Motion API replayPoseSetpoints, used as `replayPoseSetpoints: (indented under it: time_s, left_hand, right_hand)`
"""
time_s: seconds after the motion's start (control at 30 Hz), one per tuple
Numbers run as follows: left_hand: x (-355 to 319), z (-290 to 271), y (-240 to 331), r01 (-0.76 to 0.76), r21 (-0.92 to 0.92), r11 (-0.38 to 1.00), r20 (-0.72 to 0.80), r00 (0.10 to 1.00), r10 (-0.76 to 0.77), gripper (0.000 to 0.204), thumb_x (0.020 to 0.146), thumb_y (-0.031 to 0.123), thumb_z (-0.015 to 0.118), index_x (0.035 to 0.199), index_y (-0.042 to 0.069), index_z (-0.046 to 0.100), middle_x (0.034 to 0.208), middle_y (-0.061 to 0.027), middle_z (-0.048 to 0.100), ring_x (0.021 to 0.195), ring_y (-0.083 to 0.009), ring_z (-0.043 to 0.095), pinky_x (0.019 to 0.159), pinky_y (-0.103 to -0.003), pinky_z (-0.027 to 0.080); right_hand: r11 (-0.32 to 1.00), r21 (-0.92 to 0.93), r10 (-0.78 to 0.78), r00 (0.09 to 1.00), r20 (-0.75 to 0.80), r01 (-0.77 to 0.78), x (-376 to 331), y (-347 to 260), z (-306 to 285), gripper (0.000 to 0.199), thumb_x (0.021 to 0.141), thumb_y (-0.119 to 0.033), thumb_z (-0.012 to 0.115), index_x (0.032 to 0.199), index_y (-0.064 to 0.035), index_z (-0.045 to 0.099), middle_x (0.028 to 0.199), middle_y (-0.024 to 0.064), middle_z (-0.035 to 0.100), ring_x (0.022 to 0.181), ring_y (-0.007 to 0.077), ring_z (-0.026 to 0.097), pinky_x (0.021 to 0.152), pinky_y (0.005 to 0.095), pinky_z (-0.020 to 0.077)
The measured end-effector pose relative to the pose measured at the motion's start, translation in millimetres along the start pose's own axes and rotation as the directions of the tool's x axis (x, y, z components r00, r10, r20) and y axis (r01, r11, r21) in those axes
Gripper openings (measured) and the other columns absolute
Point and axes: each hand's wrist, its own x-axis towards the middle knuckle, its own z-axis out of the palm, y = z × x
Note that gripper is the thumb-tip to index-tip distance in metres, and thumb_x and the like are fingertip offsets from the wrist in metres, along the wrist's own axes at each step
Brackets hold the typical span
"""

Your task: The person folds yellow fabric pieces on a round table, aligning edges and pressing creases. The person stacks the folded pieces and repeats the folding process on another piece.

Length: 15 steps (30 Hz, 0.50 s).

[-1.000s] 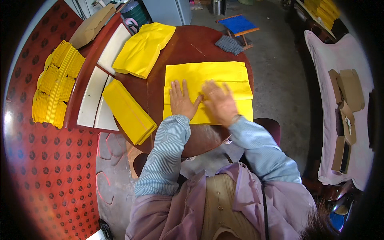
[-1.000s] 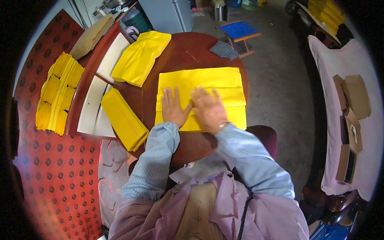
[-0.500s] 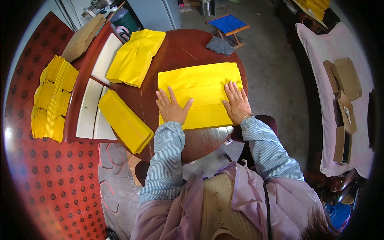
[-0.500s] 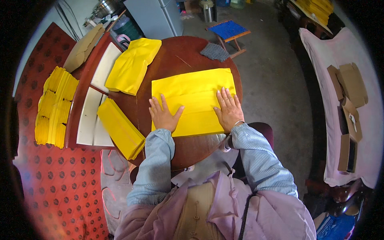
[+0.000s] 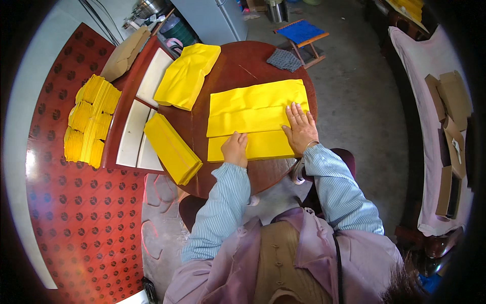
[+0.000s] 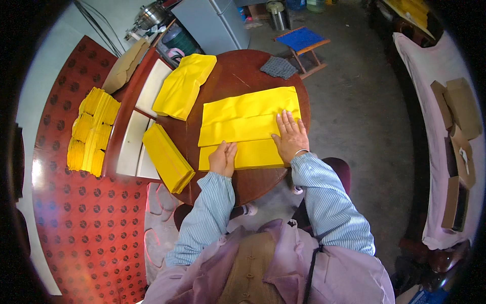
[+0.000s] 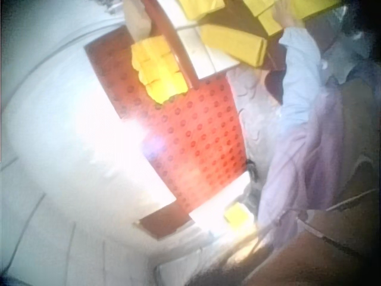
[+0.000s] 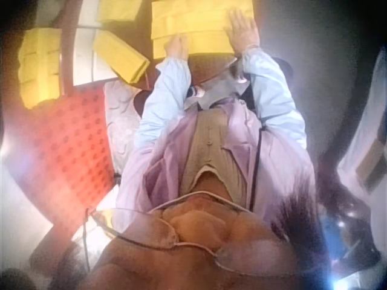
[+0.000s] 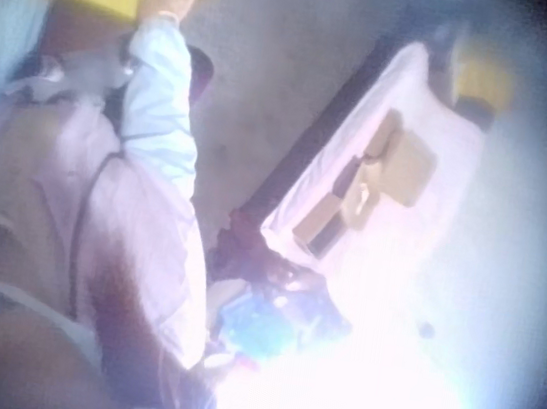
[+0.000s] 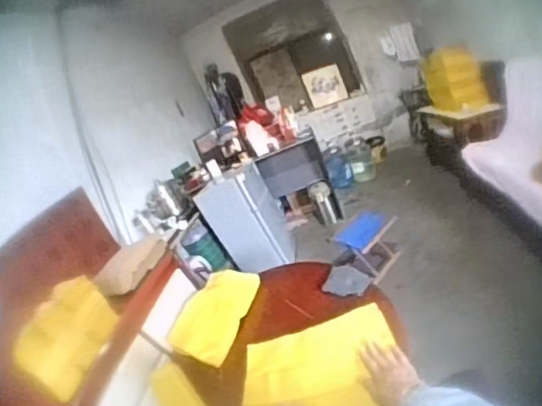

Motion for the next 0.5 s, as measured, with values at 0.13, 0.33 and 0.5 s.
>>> replayPoseSetpoints:
  time_s: [0.13, 0.33, 0.5]
  left_hand:
    - [9, 31, -1, 0.065, 0.000, 0.998, -0.002, 0.998, -0.065, 0.038, 0.107, 0.011, 0.060, 0.136, -0.011, 0.048, 0.132, -0.0209, 0.059, 0.124, -0.0380, 0.065, 0.106, -0.045, 0.059]
    - [4, 42, 12, -0.088, 0.121, 0.989, 0.094, 0.993, 0.077, 0.047, 0.101, 0.004, 0.063, 0.146, 0.004, 0.049, 0.137, -0.0169, 0.063, 0.125, -0.0370, 0.066, 0.102, -0.050, 0.060]
    - [3, 18, 103, 0.017, 0.329, 0.944, 0.624, 0.746, -0.231, 0.067, 0.095, -0.001, 0.066, 0.156, 0.010, 0.042, 0.143, -0.0105, 0.062, 0.127, -0.0268, 0.066, 0.099, -0.046, 0.062]
  right_hand:
    - [0.999, 0.047, -0.012, 1.000, 0.021, 0.011, 2, 1, -7, 0.069, 0.113, -0.053, 0.031, 0.170, -0.0167, 0.019, 0.178, 0.0053, 0.016, 0.164, 0.0211, 0.013, 0.133, 0.0438, 0.0097]
    - [0.953, 0.290, -0.109, 0.993, 0.053, 0.089, 11, 25, -46, 0.067, 0.109, -0.057, 0.040, 0.164, -0.0188, 0.037, 0.172, 0.0110, 0.032, 0.158, 0.0274, 0.033, 0.130, 0.0506, 0.0210]
    - [0.603, 0.798, -0.133, 0.986, 0.097, 0.002, 22, 51, -78, 0.065, 0.107, -0.058, 0.048, 0.161, -0.0227, 0.045, 0.169, 0.0165, 0.037, 0.154, 0.0357, 0.039, 0.128, 0.0557, 0.0262]
